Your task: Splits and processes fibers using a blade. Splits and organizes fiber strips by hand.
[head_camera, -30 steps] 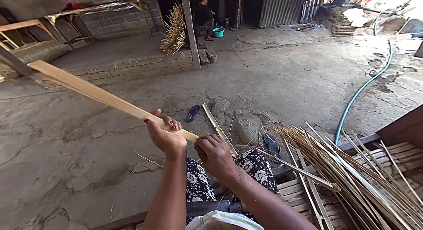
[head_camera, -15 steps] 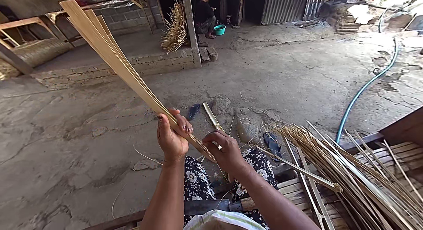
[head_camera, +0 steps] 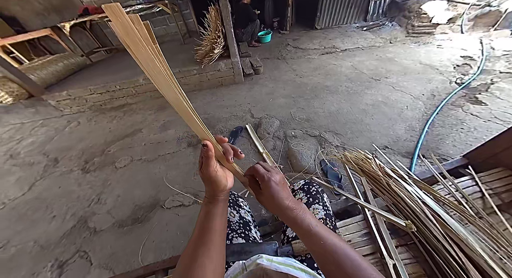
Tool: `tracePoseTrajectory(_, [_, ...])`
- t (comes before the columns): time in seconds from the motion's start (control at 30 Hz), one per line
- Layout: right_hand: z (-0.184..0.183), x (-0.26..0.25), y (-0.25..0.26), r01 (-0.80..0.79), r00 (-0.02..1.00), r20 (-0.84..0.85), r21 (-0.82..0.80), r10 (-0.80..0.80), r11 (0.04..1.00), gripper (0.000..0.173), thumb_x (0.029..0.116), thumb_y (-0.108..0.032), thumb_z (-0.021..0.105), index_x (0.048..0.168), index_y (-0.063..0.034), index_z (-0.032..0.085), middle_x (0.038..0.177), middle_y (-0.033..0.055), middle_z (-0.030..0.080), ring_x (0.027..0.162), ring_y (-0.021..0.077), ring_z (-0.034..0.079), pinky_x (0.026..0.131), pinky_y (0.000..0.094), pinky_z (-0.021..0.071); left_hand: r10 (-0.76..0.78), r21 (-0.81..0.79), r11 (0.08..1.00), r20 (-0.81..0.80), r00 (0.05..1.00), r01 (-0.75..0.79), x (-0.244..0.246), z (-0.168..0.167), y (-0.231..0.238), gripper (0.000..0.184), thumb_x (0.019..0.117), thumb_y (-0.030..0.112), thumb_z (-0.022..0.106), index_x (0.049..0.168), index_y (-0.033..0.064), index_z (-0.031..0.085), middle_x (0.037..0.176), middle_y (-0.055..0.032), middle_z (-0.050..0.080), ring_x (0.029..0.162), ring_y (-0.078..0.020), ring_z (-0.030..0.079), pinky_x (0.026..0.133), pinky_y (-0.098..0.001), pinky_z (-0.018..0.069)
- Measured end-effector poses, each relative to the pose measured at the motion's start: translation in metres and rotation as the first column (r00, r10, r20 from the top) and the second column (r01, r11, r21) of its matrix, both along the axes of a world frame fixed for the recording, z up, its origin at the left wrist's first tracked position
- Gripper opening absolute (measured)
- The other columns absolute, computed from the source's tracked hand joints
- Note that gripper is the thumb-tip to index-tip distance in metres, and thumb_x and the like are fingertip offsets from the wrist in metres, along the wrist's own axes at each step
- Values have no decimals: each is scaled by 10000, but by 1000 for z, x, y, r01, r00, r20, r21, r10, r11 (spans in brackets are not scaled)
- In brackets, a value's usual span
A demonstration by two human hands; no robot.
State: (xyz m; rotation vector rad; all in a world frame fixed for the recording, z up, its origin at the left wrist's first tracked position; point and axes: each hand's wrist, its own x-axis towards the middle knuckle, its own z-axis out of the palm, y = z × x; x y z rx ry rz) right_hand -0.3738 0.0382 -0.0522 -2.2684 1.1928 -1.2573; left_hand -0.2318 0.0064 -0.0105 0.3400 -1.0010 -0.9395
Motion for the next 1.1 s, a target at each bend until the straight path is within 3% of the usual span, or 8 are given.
tracePoseTrajectory(0.23, [27, -31, 28, -355, 888, 370, 174, 273, 919, 141, 988, -98, 603, 1001, -3, 706, 933, 48, 683, 837, 29, 643, 762, 182, 547, 132, 92, 987, 37, 991, -135, 11, -5, -4, 550, 1114, 438, 184, 1057, 162, 657, 783, 16, 714, 724, -140, 722, 681, -329, 631])
tracePoseTrajectory(0.3, [32, -47, 31, -442, 833, 446, 183, 327, 878, 134, 997, -87, 600, 1003, 10, 692, 912, 15, 687, 805, -9, 634, 744, 165, 546, 178, 109, 978, 28, 984, -180, 23, 1, -3, 583, 1109, 456, 118, 1063, 172, 625, 734, 48, 682, 619, -85, 668, 575, -265, 590])
tracePoseTrajectory(0.4, [30, -74, 22, -284, 913, 374, 301, 161, 911, 147, 1000, -116, 600, 1014, -19, 709, 893, -1, 696, 786, 4, 645, 745, 194, 556, 248, 57, 968, -22, 969, -246, 51, 17, -5, 642, 1096, 472, 37, 1045, 157, 593, 590, 74, 576, 425, -37, 499, 413, -200, 459])
tracePoseTrajectory(0.6, [6, -102, 3, 101, 983, 58, 608, -171, 787, 244, 1023, -164, 603, 1250, -112, 676, 1053, 39, 718, 899, 139, 689, 855, 393, 570, 320, -97, 936, -170, 932, -339, 97, 48, 3, 654, 1097, 464, 24, 976, 104, 556, 520, 30, 475, 384, -94, 431, 388, -242, 424])
tracePoseTrajectory(0.77, [-1, -38, 13, 74, 989, 123, 49, -80, 996, 159, 968, -161, 647, 1031, -72, 763, 1012, 73, 747, 949, 183, 713, 866, 371, 593, 411, -10, 909, -157, 898, -417, 65, 53, 6, 619, 1100, 485, 51, 1028, 162, 574, 562, 63, 523, 401, -57, 448, 392, -213, 427])
tracePoseTrajectory(0.9, [5, 26, 13, 29, 996, 89, -384, 5, 923, 131, 981, -170, 641, 1043, -110, 740, 1191, 123, 731, 1102, 305, 690, 885, 433, 590, 278, 39, 960, -50, 959, -276, 16, 33, 6, 555, 1102, 490, 117, 1073, 202, 591, 623, 88, 565, 453, -38, 505, 442, -198, 476])
tracePoseTrajectory(0.97, [3, 38, 8, 27, 992, 122, -383, 22, 923, 159, 962, -121, 635, 1093, -65, 706, 1255, 167, 707, 1174, 336, 678, 942, 454, 584, 231, 92, 969, -32, 972, -228, -2, 28, 12, 524, 1109, 462, 140, 1092, 169, 574, 615, 78, 553, 470, -45, 516, 478, -209, 495])
tracePoseTrajectory(1.1, [1, 31, 4, -47, 943, 321, -143, 91, 989, 138, 934, -50, 659, 1059, 5, 681, 1003, 128, 732, 908, 179, 728, 818, 317, 615, 145, 152, 976, 73, 987, -155, -10, 25, 23, 422, 1118, 395, 235, 1159, 114, 547, 726, 52, 623, 655, -73, 633, 680, -248, 574])
